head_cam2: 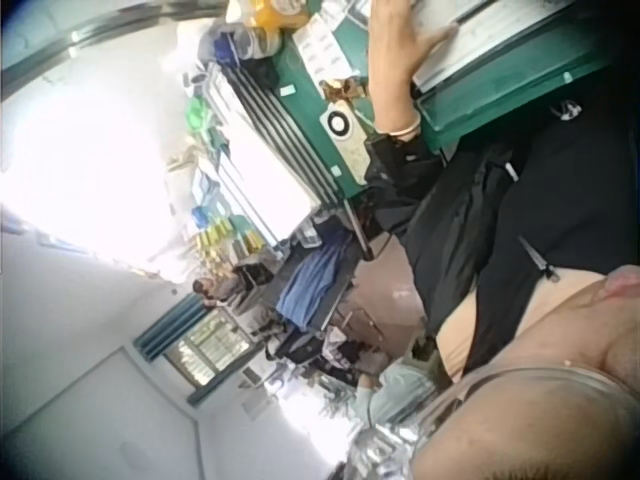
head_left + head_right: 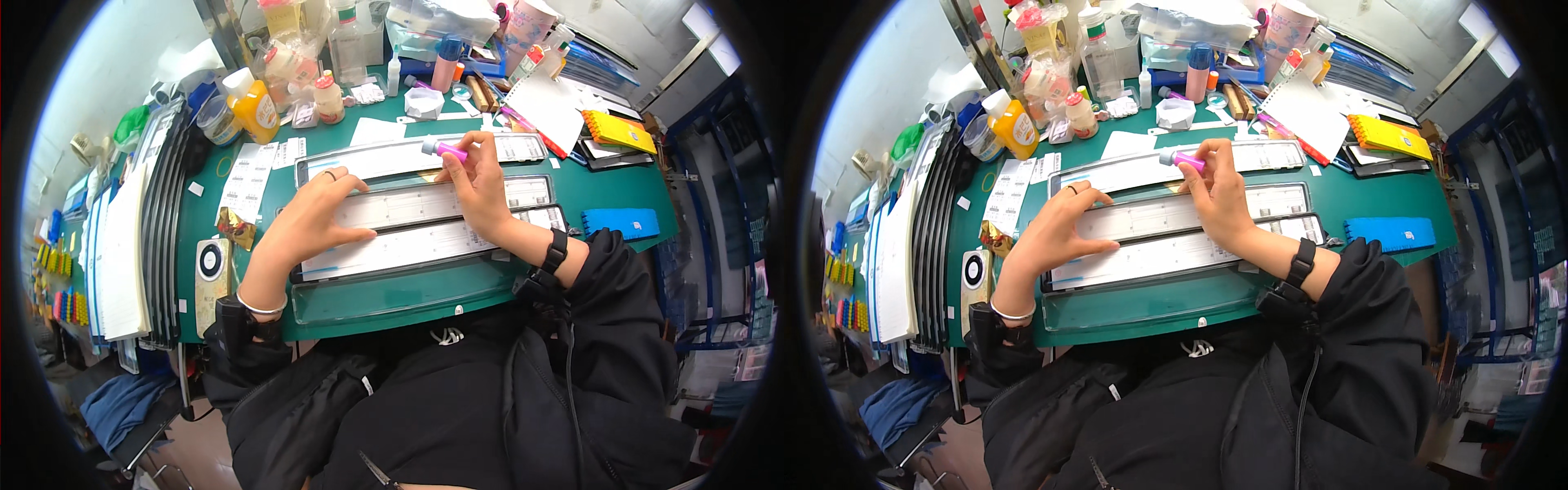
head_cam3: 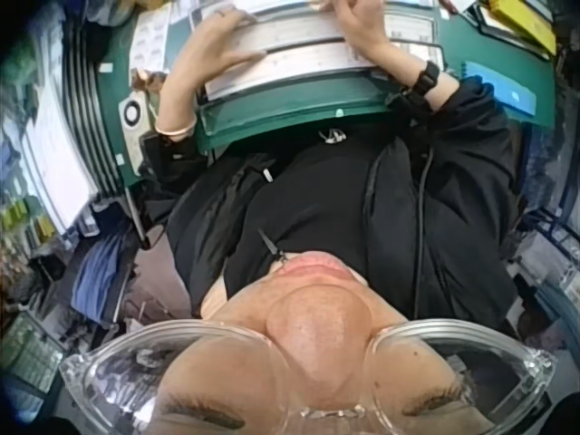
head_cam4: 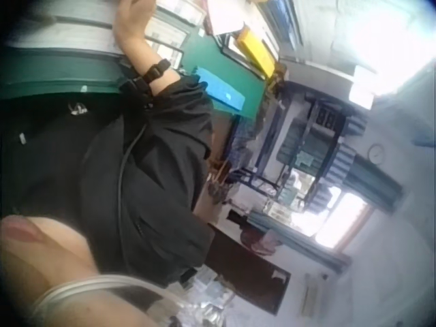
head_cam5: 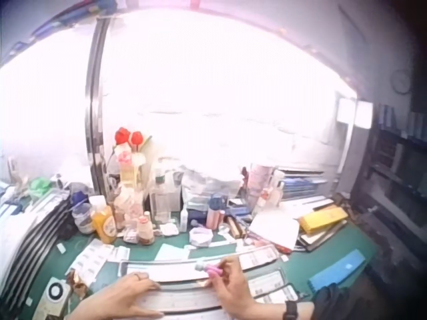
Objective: Assembling electronic or mechanical components on a workbench using hand tools.
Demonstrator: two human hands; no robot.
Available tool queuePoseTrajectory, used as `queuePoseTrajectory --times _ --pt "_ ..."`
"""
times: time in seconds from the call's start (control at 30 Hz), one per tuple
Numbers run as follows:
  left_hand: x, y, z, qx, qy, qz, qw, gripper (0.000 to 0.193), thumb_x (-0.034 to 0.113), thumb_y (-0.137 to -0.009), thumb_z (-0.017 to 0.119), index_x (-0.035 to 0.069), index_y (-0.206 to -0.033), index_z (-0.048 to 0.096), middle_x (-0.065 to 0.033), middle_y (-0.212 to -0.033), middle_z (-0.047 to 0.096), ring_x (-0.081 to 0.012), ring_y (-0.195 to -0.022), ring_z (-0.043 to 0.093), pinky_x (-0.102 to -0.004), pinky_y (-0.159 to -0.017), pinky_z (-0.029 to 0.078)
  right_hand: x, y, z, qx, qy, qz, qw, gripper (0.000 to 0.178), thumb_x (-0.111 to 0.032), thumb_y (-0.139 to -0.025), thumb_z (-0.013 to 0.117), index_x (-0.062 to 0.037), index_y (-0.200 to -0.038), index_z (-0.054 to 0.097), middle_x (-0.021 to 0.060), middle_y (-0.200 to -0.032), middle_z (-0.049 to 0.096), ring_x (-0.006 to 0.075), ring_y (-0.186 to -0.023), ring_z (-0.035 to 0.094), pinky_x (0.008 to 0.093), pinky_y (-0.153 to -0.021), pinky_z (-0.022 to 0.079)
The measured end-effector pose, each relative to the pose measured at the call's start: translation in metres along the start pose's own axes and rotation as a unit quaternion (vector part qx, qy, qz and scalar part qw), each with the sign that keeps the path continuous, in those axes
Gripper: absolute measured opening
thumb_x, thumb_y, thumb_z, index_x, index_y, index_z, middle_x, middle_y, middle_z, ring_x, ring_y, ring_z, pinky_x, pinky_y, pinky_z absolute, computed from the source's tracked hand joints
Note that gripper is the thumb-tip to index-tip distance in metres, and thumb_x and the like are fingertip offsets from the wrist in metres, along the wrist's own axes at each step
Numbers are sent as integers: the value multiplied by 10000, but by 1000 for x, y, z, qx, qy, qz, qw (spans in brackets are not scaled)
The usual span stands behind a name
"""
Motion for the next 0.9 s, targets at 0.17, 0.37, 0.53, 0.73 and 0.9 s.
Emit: queuePoseTrajectory --times 0.17,0.37,0.53,0.73,0.9 --pt "-3 0 0 -3 -4 -15 1000 529 289 -707 872 57 -1129 652 -124 -1072 622 -317 -1048 595 -394 -921 477 -2 -1 6 -21 60 0 998 245 -121 -1031 582 -38 -1130 373 132 -869 626 171 -727 690 297 -657 521" --pt "-5 -2 2 -4 1 -1 1000 538 299 -690 882 55 -1117 662 -124 -1048 633 -317 -1015 606 -395 -897 484 -2 -3 4 13 59 -1 998 220 -115 -1035 573 -41 -1124 386 122 -863 613 157 -669 659 283 -596 487" --pt "0 -2 -3 0 1 -1 1000 533 289 -683 888 59 -1105 658 -123 -1050 634 -318 -1030 605 -395 -900 484 3 -2 1 48 3 -13 999 202 -110 -1044 553 -44 -1130 383 103 -850 593 135 -639 638 269 -581 483" --pt "7 -2 -7 15 11 5 1000 516 257 -670 894 78 -1089 650 -116 -1059 637 -328 -1042 599 -400 -910 482 1 0 -1 72 -23 -31 997 200 -107 -1049 544 -48 -1139 376 87 -848 580 118 -632 620 250 -577 483" --pt "5 1 -7 18 15 -10 1000 533 251 -661 897 90 -1104 647 -115 -1057 638 -335 -1031 599 -402 -911 478 -7 -1 -1 73 -27 -48 996 201 -108 -1046 551 -52 -1140 383 84 -849 573 111 -635 612 251 -577 491"
Point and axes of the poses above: each hand's wrist, its own y-axis away from the middle knuckle, its own z-axis out of the palm, x = y × z, the point moved 9 cm from there along -y, towards the middle knuckle
